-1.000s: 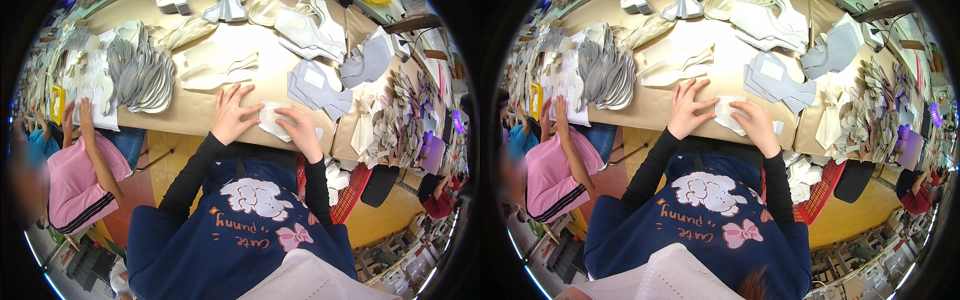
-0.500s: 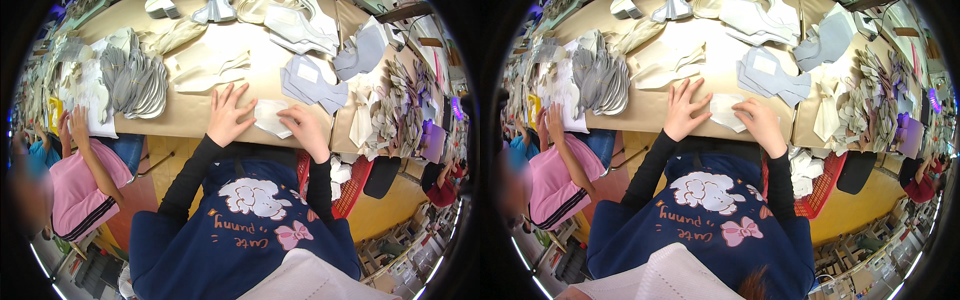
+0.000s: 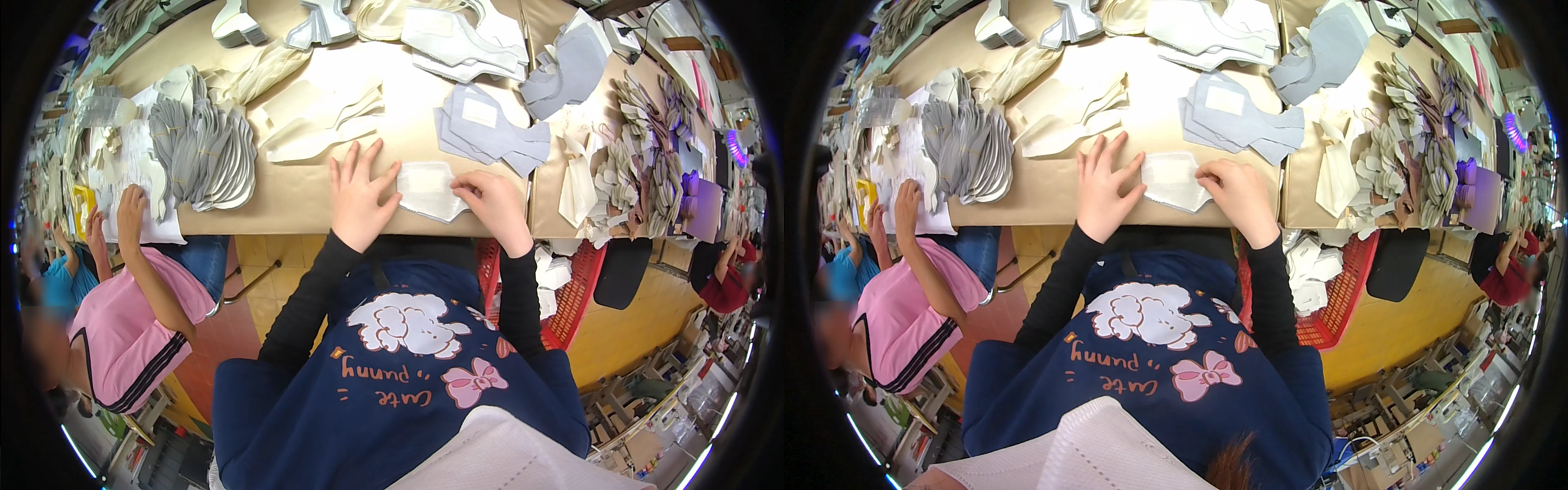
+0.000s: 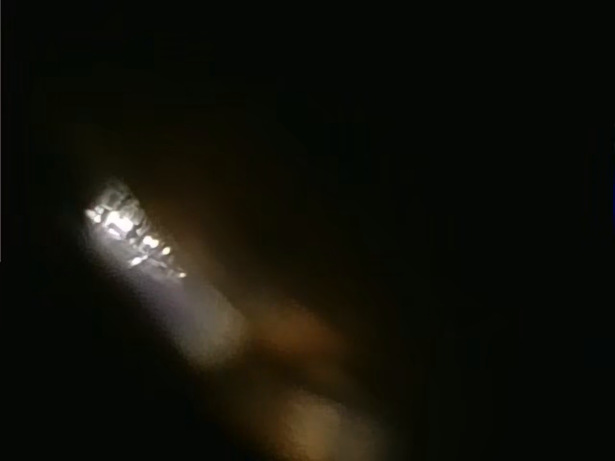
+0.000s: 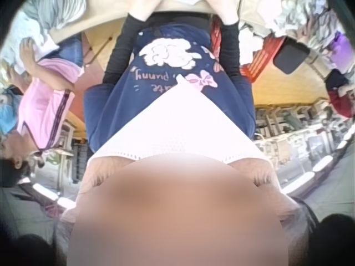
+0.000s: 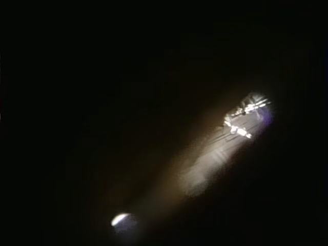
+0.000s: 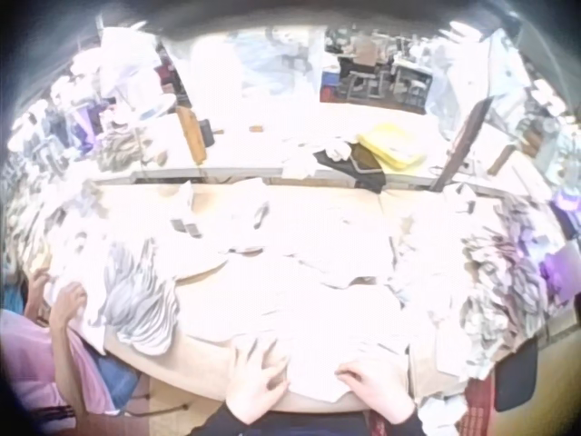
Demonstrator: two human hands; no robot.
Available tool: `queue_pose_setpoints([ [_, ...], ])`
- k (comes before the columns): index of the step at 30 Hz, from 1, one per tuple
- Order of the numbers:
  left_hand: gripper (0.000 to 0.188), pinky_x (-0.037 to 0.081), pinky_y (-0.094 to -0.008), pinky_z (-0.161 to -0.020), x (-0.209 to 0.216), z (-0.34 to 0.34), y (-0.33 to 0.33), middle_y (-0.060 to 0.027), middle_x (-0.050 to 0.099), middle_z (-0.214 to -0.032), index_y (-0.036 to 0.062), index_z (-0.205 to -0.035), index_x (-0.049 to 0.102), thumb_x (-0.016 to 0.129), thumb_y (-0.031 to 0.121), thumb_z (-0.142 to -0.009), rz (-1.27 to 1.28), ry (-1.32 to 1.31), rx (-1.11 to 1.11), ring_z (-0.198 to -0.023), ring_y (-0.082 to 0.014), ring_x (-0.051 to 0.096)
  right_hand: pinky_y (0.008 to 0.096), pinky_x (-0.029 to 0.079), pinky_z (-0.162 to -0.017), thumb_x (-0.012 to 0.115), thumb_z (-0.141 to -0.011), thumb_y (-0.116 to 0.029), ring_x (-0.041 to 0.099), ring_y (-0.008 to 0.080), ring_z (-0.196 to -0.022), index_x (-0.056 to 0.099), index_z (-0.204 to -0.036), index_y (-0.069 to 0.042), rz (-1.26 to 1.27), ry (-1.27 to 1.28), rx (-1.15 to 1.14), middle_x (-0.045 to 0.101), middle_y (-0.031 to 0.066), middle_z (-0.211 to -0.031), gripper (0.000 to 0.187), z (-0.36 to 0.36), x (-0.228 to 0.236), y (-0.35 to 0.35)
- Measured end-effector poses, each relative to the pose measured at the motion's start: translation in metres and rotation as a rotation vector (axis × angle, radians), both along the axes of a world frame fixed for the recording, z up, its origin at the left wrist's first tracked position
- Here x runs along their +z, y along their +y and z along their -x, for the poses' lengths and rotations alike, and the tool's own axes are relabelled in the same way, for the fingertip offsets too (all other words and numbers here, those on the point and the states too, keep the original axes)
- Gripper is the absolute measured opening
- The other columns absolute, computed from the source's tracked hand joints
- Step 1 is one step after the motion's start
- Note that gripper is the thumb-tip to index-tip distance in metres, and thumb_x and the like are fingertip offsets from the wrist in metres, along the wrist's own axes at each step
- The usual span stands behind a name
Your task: The person assembles face masks by hand at a workbench. They pick up a white fabric mask piece, place a rectangular filter insert into the mask pocket, fold the edges, and set the assembled mask aside. The process repeats with multiple mask pieces and filter inserts.
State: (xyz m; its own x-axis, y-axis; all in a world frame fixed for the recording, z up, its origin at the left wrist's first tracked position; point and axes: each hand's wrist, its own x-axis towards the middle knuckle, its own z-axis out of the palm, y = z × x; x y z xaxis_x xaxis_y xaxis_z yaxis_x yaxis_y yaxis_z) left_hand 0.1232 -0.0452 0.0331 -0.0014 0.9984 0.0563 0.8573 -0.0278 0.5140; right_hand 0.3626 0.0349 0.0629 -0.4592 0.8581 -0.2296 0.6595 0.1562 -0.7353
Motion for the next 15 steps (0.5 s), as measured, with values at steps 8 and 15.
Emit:
queue_pose_setpoints([
  [8, 0.055, 0.031, -0.0499, -0.119, -0.009, -0.055, 0.004, -0.0026, 0.047, -0.156, 0.0143, -0.144, 0.056, 0.066, 0.036, -0.095, -0.073, -0.009, -0.263, -0.146, -0.0235, 0.040, 0.0348, 0.051, -0.074, 0.072, -0.087, -0.015, 0.067, 0.0247, -0.075, 0.075, -0.100, -0.006, -0.101, -0.083, 0.099, 0.072, 0.0056, -0.080, 0.015, -0.014, 0.008, 0.002],
  [15, 0.064, 0.027, -0.0498, -0.121, -0.010, -0.052, 0.003, -0.0004, 0.040, -0.161, 0.0198, -0.153, 0.047, 0.063, 0.043, -0.096, -0.033, 0.105, -0.319, -0.148, -0.0232, 0.036, 0.0364, 0.049, -0.078, 0.073, -0.087, -0.014, 0.063, 0.0239, -0.078, 0.075, -0.102, -0.006, 0.112, 0.097, -0.012, 0.070, 0.0089, -0.079, 0.017, -0.045, 0.015, 0.005],
])
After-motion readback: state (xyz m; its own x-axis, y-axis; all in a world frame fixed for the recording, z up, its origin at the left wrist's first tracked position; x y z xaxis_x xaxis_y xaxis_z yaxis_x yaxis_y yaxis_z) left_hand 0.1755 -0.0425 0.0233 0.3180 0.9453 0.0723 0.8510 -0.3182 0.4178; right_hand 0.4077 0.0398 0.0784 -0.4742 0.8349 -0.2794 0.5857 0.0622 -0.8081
